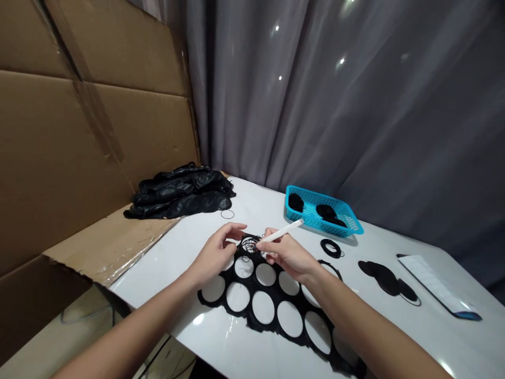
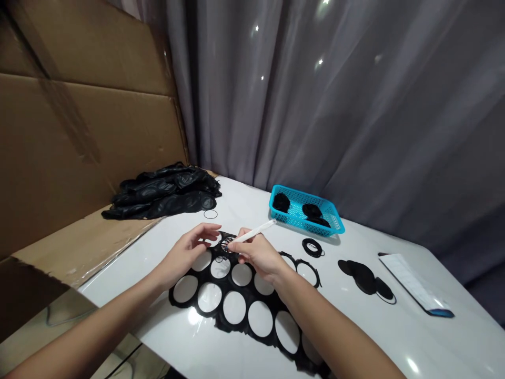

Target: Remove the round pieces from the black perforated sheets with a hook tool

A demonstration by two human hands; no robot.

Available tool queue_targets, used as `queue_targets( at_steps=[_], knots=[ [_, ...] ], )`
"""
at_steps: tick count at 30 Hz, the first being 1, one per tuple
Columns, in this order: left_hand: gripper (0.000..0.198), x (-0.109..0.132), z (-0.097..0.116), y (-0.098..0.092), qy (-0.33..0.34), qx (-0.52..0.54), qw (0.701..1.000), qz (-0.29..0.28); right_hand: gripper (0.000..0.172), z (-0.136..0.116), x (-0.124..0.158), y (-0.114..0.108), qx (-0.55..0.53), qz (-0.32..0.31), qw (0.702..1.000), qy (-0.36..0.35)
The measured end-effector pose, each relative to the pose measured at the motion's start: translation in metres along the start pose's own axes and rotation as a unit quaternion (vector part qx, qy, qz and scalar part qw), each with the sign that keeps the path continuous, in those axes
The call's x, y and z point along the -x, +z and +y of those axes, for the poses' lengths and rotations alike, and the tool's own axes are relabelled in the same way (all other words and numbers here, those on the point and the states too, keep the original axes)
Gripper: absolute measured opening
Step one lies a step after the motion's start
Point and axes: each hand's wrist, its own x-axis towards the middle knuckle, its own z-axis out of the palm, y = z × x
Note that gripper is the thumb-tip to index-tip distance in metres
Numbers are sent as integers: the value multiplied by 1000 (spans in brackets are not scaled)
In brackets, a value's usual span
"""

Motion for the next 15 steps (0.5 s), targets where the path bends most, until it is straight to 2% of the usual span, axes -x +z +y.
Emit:
queue_targets(
  at_steps=[3,7,11,15],
  knots=[
    [28,2,7,5,6,4,1000,17,49,3,3,2,-19,-3,1000,-13],
    [36,2,10,12,4,40,999,-32,51,6,9,3,-62,-27,998,-4],
    [40,-1,10,9,-39,107,991,-70,49,7,14,-2,-104,-55,993,0],
    [39,-3,9,7,-94,142,983,-62,46,11,15,-5,-138,-74,988,-5]
  ],
)
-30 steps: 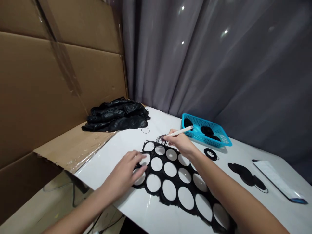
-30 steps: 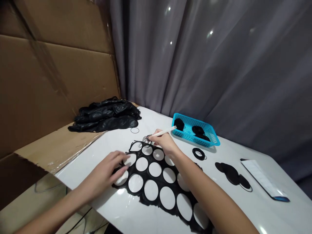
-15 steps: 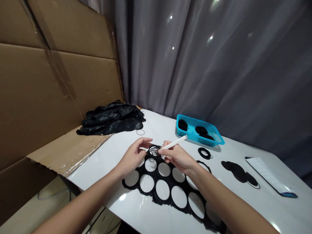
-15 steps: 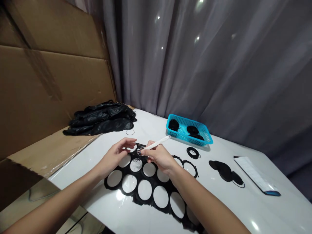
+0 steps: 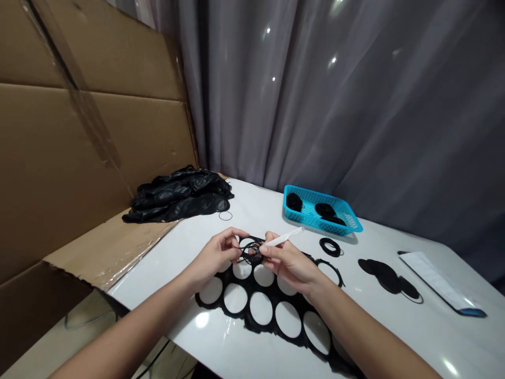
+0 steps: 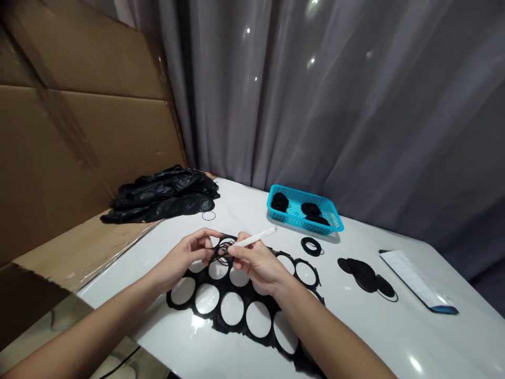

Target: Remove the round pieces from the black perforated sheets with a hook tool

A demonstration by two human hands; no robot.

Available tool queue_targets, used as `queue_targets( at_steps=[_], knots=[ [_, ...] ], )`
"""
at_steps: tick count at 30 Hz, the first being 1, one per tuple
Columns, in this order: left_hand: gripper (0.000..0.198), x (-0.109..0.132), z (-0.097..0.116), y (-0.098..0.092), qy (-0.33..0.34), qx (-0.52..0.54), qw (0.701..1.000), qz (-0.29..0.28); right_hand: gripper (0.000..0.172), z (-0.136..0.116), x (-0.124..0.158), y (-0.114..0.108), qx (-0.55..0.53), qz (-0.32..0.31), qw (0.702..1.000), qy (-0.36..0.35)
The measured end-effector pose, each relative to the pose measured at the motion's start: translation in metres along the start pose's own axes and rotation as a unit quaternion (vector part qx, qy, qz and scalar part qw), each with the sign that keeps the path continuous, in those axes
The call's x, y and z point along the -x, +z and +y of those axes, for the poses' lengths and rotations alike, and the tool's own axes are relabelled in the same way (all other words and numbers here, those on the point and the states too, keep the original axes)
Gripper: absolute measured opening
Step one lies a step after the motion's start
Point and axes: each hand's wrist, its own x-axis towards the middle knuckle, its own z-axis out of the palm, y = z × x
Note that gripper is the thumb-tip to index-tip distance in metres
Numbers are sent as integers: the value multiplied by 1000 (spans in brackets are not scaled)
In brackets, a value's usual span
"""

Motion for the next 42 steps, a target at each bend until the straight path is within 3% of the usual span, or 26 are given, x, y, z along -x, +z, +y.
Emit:
queue_targets(
  at_steps=[10,14,16,19,21,23,24,27,30,32,34,42],
  knots=[
    [41,-13,-7,2,-78,41,995,51,41,12,2,1,-55,-90,993,45],
    [42,-19,-13,2,-88,25,995,30,41,9,6,7,-76,-154,983,65],
    [39,-23,-17,0,-85,-5,996,2,41,9,6,5,-79,-158,982,66],
    [37,-25,-19,-9,-67,-72,995,-34,43,4,0,-4,-104,-65,992,28],
    [39,-18,-18,-15,-34,-129,991,-7,45,-2,-6,-13,-106,33,994,-24],
    [31,-1,-18,-16,12,-194,980,45,42,-6,-10,-20,-44,88,993,-59],
    [26,11,-20,-14,34,-226,972,61,39,-5,-11,-23,8,93,994,-64],
    [26,53,-36,2,88,-320,943,27,31,9,-10,-23,183,55,981,-34],
    [39,83,-55,19,219,-567,794,9,20,30,-6,-16,320,30,947,-13],
    [42,90,-63,24,251,-640,726,24,15,40,-4,-12,380,23,925,-20],
    [45,89,-66,25,253,-661,706,34,13,43,-3,-10,402,24,915,-28],
    [51,81,-60,23,251,-673,695,32,14,46,-4,-7,415,16,908,-53]
  ],
)
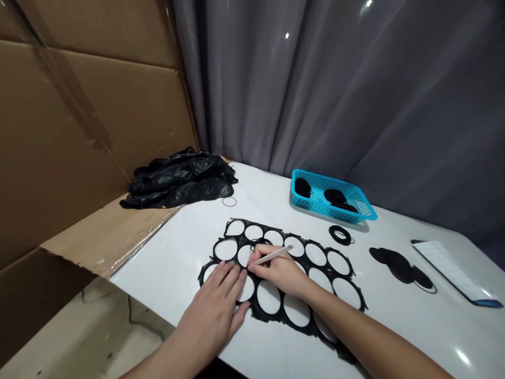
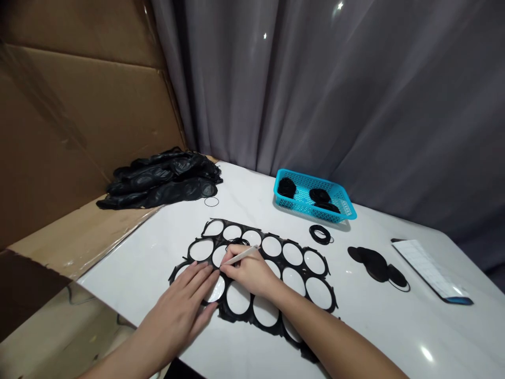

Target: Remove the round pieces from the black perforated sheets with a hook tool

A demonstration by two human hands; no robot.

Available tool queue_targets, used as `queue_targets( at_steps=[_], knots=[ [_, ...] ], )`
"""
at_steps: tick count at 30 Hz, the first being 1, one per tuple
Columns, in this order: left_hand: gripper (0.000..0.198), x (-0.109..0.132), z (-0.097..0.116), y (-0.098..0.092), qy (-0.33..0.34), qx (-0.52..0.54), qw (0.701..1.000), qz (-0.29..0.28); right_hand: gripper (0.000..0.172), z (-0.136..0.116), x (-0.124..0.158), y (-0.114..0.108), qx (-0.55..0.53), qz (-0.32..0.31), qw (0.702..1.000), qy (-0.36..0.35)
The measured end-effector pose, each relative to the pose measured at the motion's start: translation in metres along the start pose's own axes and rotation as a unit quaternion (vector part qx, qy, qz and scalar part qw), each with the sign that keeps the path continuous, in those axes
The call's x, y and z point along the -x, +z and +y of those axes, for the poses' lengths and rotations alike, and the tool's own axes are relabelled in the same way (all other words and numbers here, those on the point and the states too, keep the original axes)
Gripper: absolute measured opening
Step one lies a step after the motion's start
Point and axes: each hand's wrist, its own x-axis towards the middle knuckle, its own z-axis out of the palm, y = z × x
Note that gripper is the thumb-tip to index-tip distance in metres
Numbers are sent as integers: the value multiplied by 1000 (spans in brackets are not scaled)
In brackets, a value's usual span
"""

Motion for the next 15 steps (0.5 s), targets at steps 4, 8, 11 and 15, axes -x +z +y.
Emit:
queue_targets(
  at_steps=[4,8,11,15],
  knots=[
    [51,3,2,1,0,-5,1000,-1,13,3,-1,0,23,4,999,-27],
    [50,4,1,2,2,-12,1000,2,16,3,5,4,84,9,993,-77],
    [48,3,-1,3,9,-8,1000,8,14,0,12,9,176,-11,972,-156],
    [44,3,-2,2,9,8,1000,14,13,0,-1,-12,304,31,922,-237]
  ],
)
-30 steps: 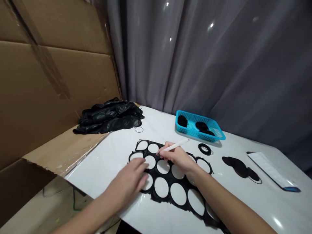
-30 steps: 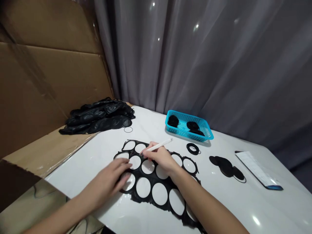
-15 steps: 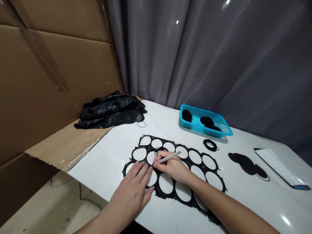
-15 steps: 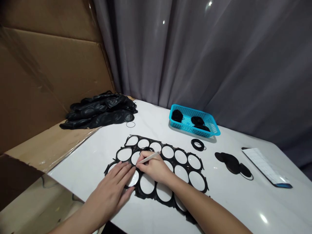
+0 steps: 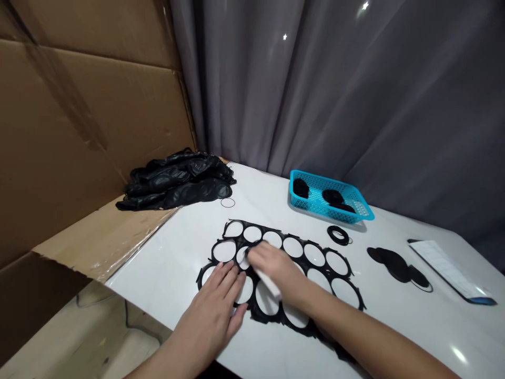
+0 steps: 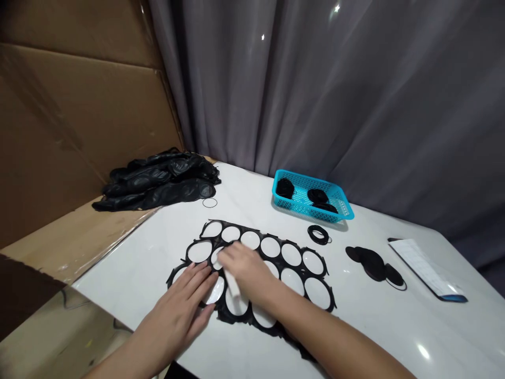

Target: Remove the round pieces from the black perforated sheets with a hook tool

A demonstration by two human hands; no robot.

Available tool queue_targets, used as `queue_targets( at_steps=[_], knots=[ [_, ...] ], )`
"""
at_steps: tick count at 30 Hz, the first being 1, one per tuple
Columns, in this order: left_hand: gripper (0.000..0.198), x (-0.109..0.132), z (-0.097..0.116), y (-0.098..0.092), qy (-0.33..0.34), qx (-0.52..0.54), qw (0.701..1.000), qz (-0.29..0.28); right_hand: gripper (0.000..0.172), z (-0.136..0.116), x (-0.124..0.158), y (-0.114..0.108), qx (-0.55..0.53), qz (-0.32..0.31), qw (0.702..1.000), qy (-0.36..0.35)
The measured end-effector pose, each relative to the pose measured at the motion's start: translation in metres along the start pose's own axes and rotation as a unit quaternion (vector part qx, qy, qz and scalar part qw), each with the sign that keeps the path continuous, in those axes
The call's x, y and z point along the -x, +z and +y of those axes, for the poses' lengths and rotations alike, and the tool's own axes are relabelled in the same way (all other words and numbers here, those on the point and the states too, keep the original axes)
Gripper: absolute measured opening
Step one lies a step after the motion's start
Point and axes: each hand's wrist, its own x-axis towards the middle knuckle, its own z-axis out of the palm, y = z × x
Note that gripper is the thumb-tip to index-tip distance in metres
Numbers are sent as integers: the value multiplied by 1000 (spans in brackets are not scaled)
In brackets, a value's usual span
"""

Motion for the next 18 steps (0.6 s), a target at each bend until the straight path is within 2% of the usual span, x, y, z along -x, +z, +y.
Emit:
queue_targets(
  at_steps=[2,4,6,8,10,13,15,18],
  knots=[
    [43,0,-1,-2,-5,11,1000,1,14,26,-9,-18,23,82,994,66],
    [43,-1,-3,-5,-10,19,1000,3,13,54,-14,-39,47,164,976,136],
    [42,-3,-4,-8,-9,22,1000,3,15,69,-13,-55,49,188,965,176],
    [36,-8,-5,-10,-17,23,1000,-4,15,65,-5,-61,8,161,964,212],
    [31,-14,-2,-10,-23,27,999,-7,14,46,7,-56,-76,95,960,251],
    [41,-23,9,-3,2,42,999,11,13,13,23,-39,-193,1,943,272],
    [49,-25,18,5,28,42,999,14,14,1,30,-29,-228,-23,935,271],
    [51,-24,26,13,43,27,999,-3,15,-2,36,-20,-242,-20,925,292]
  ],
)
